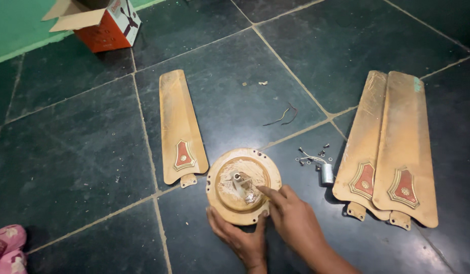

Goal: The person is repairing an electric fan motor. They use a screwdriver to manipulate wires and components inside the motor housing. The fan blades are detached and placed on the floor nearby.

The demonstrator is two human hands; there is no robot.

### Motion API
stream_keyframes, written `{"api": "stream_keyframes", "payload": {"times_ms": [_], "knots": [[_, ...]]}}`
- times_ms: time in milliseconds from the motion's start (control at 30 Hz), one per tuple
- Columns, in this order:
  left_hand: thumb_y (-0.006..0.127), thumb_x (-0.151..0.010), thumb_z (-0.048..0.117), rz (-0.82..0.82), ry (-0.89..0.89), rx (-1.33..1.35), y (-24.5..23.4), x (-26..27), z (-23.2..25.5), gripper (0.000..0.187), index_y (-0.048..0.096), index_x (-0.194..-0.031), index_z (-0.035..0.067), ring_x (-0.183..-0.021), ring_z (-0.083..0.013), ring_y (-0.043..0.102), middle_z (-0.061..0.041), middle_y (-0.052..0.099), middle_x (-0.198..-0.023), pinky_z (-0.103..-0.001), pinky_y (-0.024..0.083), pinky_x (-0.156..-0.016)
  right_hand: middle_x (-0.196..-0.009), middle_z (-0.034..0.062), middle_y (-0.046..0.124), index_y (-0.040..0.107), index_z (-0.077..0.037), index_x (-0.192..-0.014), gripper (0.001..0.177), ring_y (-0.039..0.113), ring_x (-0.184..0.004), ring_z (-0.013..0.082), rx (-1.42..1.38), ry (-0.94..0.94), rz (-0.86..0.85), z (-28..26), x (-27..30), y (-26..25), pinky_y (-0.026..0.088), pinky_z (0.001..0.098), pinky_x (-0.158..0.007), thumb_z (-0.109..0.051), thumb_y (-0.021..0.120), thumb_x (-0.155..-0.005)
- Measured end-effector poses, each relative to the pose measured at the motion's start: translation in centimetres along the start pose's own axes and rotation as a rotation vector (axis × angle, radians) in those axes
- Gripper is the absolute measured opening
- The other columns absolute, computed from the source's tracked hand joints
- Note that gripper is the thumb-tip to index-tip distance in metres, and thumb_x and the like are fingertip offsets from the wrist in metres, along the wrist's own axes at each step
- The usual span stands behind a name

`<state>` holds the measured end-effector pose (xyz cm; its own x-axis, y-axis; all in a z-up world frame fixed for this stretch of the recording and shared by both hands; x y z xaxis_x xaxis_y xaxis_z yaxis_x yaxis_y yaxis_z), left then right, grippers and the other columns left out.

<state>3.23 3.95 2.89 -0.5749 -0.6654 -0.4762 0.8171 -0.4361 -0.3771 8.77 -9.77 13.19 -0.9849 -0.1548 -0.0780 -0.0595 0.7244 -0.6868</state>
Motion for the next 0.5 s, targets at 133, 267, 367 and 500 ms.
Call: {"api": "stream_keyframes", "payload": {"times_ms": [133,267,367,500], "knots": [[0.087,-0.059,0.052,-0.115,0.155,-0.169,0.6,-0.4,2.0,0.121,0.029,-0.153,0.001,-0.145,-0.0543,0.022,-0.034,0.020,-0.157,-0.063,0.026,-0.113,-0.103,0.0120,0.064,0.069,-0.029,-0.132,0.044,0.070,-0.089,0.0356,0.133,0.010,-0.039,0.2,-0.1,1.1,0.057,0.0463,-0.075,-0.019,0.065,-0.089],[0.084,-0.072,0.041,-0.080,0.162,-0.180,0.5,-0.4,2.8,0.102,0.035,-0.153,0.004,-0.144,-0.0519,0.031,-0.029,0.032,-0.154,-0.062,0.031,-0.116,-0.104,0.0150,0.062,0.068,-0.028,-0.134,0.043,0.070,-0.089,0.0374,0.161,0.064,-0.077,0.6,0.6,2.5,0.057,0.0472,-0.076,-0.020,0.064,-0.091],[0.084,-0.073,0.037,-0.091,0.129,-0.158,0.6,-0.7,2.7,0.089,0.044,-0.148,0.010,-0.141,-0.0505,0.038,-0.027,0.037,-0.152,-0.060,0.036,-0.113,-0.105,0.0174,0.061,0.065,-0.022,-0.134,0.049,0.070,-0.089,0.0386,0.204,-0.022,-0.068,0.3,1.2,3.1,0.057,0.0476,-0.075,-0.011,0.062,-0.086],[0.086,-0.070,0.041,-0.082,0.184,-0.142,0.4,-0.6,3.1,0.084,0.051,-0.141,0.012,-0.136,-0.0504,0.041,-0.027,0.038,-0.149,-0.060,0.038,-0.108,-0.104,0.0184,0.061,0.063,-0.016,-0.131,0.045,0.070,-0.086,0.0404,0.155,-0.004,0.001,0.8,0.9,3.2,0.058,0.0478,-0.073,-0.011,0.062,-0.087]]}}
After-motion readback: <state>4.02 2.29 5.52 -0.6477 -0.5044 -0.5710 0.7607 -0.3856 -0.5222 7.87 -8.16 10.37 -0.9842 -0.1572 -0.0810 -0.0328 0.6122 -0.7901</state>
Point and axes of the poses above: each hand's wrist, its own x-axis away from the middle knuckle, its own y-axis out of the palm, z = x × y, the point moved 5 cm from there along -x, towards the middle knuckle
